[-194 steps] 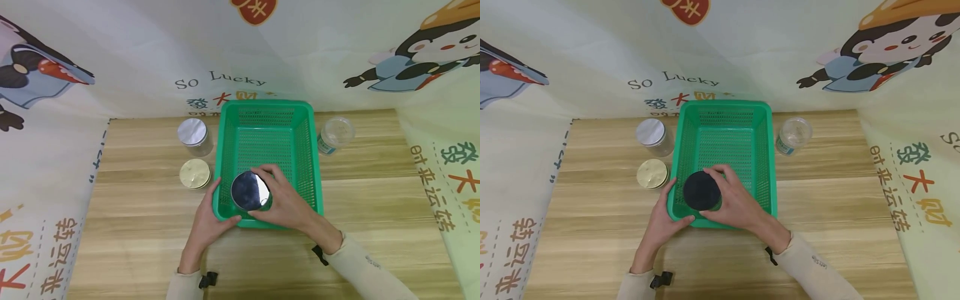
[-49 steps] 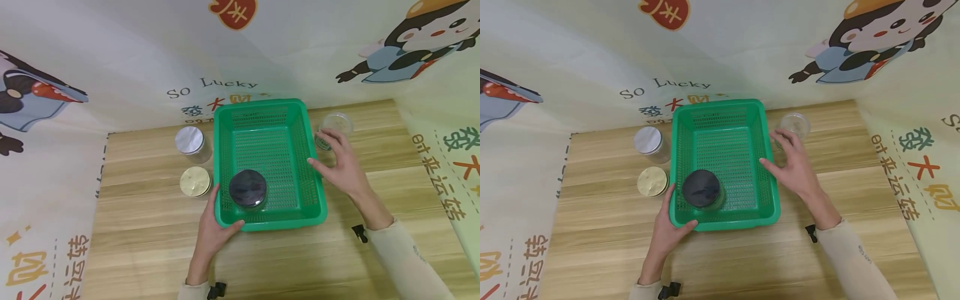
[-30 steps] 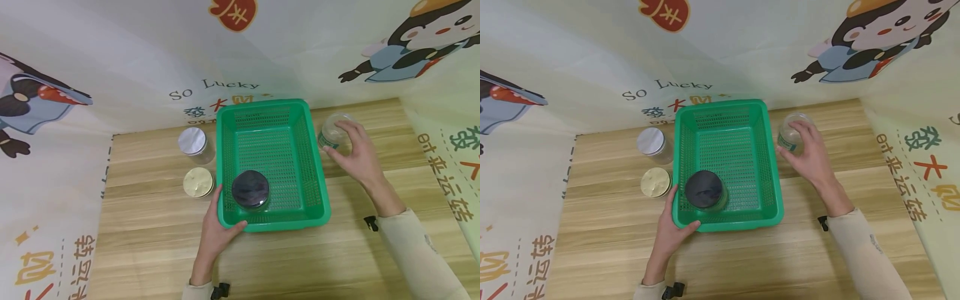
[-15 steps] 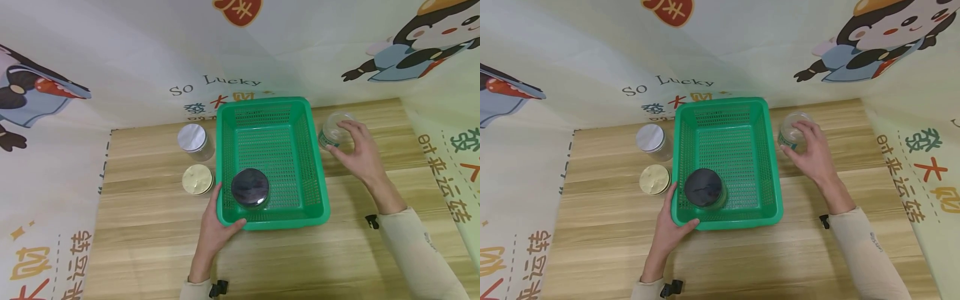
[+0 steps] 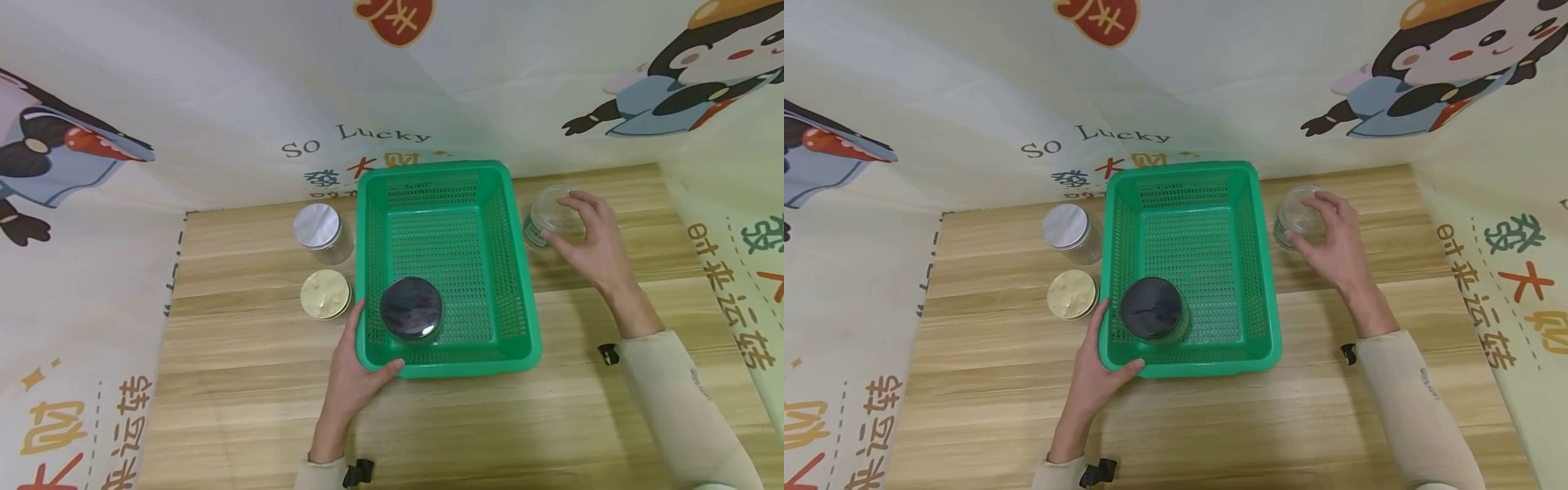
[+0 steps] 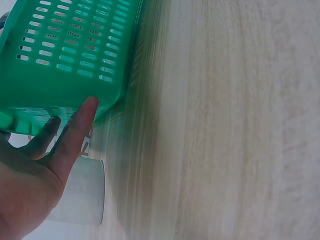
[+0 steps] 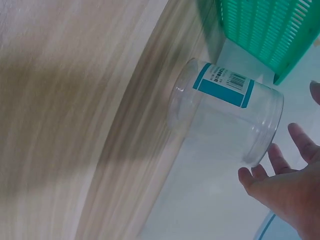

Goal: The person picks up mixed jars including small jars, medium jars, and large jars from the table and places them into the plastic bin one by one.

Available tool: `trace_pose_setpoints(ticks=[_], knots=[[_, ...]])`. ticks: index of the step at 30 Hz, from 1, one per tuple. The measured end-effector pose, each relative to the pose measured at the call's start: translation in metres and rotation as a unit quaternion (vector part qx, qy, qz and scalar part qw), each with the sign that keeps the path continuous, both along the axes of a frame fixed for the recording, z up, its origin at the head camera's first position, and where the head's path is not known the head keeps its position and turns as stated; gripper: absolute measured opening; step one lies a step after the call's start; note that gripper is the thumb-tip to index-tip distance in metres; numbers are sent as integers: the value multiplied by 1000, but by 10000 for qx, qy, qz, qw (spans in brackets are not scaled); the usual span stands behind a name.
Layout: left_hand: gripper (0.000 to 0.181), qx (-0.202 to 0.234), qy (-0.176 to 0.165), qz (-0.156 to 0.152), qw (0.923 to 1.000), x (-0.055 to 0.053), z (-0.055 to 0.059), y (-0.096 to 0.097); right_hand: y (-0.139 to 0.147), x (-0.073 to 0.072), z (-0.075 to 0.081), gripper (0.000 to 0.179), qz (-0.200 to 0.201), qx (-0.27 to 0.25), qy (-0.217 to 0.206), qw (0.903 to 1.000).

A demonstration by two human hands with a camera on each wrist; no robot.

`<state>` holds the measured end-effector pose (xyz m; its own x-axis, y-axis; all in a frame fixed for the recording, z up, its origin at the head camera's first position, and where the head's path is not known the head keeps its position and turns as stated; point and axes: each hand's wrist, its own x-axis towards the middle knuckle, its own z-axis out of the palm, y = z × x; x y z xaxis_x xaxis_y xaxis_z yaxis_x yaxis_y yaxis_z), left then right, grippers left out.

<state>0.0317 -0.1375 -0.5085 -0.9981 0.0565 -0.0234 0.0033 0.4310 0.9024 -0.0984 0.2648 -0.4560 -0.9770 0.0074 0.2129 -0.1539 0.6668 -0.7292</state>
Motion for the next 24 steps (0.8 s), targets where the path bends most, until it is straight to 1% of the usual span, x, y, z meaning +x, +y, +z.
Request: trace_pose_setpoints(ticks=[4,12,16,20,24], knots=[[111,6,33,-17,10000,0,1,0,1,-1,-2,54,-81,-61,-64,9999],[111,-1,84,-28,10000,0,2,0,1,-5,-6,50,-145,-60,-50,9999],[111,51,52,-12,10000,0,3,0,2,-9,-8,55,-246,-143,-109,9995],[110,110,53,-52,9999,-1,3,0,3,-13,-9,66,-347,-172,-145,9991],[110,75,62,-73,9999,0,3,-1,2,-14,-9,75,-445,-143,-253,9986]])
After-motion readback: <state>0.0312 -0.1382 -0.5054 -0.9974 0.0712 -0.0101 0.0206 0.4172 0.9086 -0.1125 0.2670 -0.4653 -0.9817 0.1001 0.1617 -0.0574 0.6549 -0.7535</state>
